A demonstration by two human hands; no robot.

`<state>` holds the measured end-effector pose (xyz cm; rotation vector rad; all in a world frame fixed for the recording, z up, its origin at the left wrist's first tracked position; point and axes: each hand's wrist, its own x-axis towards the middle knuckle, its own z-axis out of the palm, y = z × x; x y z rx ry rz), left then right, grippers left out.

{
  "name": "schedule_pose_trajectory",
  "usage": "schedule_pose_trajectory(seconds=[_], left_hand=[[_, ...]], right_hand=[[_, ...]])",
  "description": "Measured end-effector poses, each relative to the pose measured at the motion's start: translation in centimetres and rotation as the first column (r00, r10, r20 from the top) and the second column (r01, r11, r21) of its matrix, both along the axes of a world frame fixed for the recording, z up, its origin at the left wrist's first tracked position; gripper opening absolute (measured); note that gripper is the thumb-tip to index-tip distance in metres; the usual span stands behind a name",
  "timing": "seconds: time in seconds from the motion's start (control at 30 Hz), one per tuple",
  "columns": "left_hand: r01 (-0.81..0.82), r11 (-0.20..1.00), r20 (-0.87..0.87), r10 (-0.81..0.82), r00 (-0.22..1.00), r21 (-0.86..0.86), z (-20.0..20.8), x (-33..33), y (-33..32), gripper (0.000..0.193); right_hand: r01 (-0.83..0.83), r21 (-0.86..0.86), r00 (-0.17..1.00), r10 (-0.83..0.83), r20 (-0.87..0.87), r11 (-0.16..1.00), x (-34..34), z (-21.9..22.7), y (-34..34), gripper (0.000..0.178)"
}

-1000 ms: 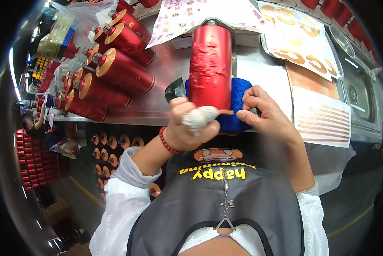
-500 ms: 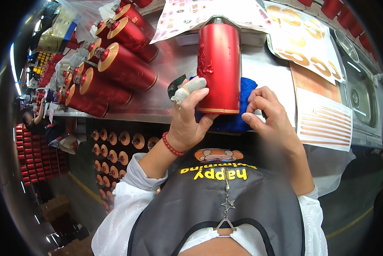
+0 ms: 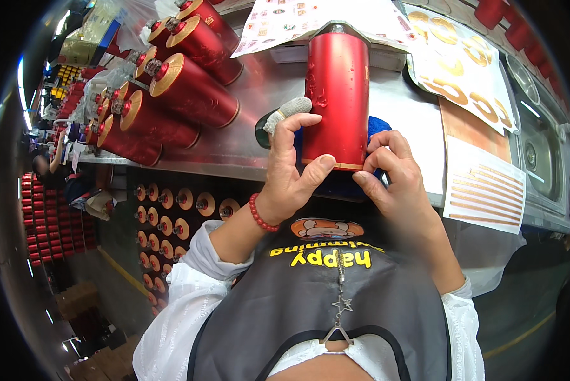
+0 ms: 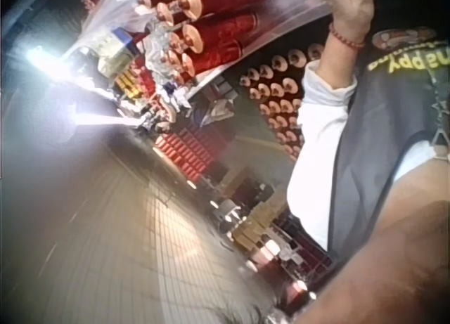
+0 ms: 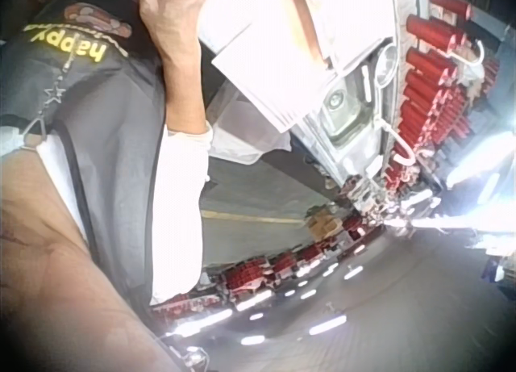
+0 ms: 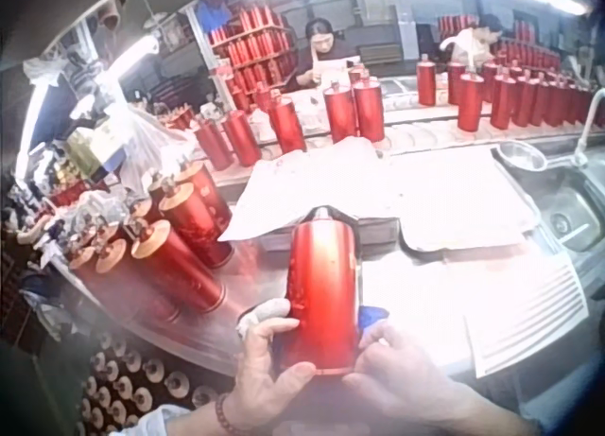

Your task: The person applies a red label to a red cylindrical bottle, smooths it with a green cloth, and uses a wooden stick to press the edges. The process is repeated for a second bottle.

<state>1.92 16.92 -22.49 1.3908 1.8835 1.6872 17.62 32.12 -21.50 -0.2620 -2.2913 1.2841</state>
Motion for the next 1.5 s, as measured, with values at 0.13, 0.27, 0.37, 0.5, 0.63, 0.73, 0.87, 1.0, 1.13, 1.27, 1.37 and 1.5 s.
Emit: schedule_pose_trajectory(seconds=[0.13,0.27,0.37,0.5,0.63,0.73,0.87,1.0,1.13,1.27,1.37,1.5], left_hand=[[-0.039,0.978,0.135,0.012,0.991,0.205,0.3,0.7,0.2,0.046],[-0.102,0.980,-0.587,0.183,0.789,0.169,-0.1,-0.1,-2.2,0.016],[-0.030,0.982,-0.752,0.162,0.639,0.187,0.5,0.2,-2.2,0.020],[0.103,0.987,-0.847,0.050,0.529,0.123,1.2,-0.5,-1.4,0.020],[0.109,0.986,-0.860,0.052,0.508,0.125,1.1,-0.4,-0.7,0.021],[-0.045,0.985,-0.780,0.158,0.605,0.165,-0.3,-0.5,-3.0,0.023],[-0.073,0.989,-0.772,0.148,0.618,0.130,-0.1,-0.4,-4.1,0.026],[0.071,0.987,-0.823,0.081,0.563,0.146,0.8,-1.5,-2.8,0.022],[0.183,0.973,-0.871,0.033,0.490,0.140,1.3,-1.3,-0.9,0.015],[0.093,0.975,-0.816,0.114,0.567,0.201,0.5,-0.9,-1.1,0.020],[-0.073,0.981,-0.704,0.180,0.687,0.179,-0.8,-0.2,-3.3,0.030],[-0.132,0.985,-0.645,0.175,0.744,0.115,-1.4,0.2,-4.7,0.031]], right_hand=[[0.000,-0.006,1.000,0.000,0.002,1.000,0.0,0.0,0.0,0.019],[0.001,-0.007,1.000,-0.001,-0.005,1.000,-0.1,-0.3,0.2,0.020],[-0.021,-0.027,1.000,0.020,-0.005,0.999,-0.1,-0.2,0.2,0.020],[-0.020,-0.037,1.000,0.021,0.004,0.999,-0.2,-0.3,0.2,0.019],[-0.002,-0.054,1.000,0.003,0.020,0.999,-0.2,-0.2,0.1,0.019],[-0.018,-0.028,0.999,0.019,0.027,0.999,-0.1,0.0,0.1,0.019],[-0.016,-0.043,0.999,0.017,0.043,0.999,-0.1,-0.1,0.1,0.019],[-0.019,-0.022,0.998,0.020,0.058,1.000,-0.2,-0.1,0.0,0.020],[-0.024,-0.035,0.998,0.026,0.059,0.999,-0.2,-0.4,0.1,0.020],[-0.023,-0.010,0.999,0.024,0.037,1.000,-0.2,-0.5,0.1,0.020],[-0.017,-0.003,0.999,0.017,0.029,1.000,-0.2,-0.5,0.1,0.021],[-0.043,-0.013,0.997,0.044,0.057,0.999,0.0,-0.5,0.3,0.019]])
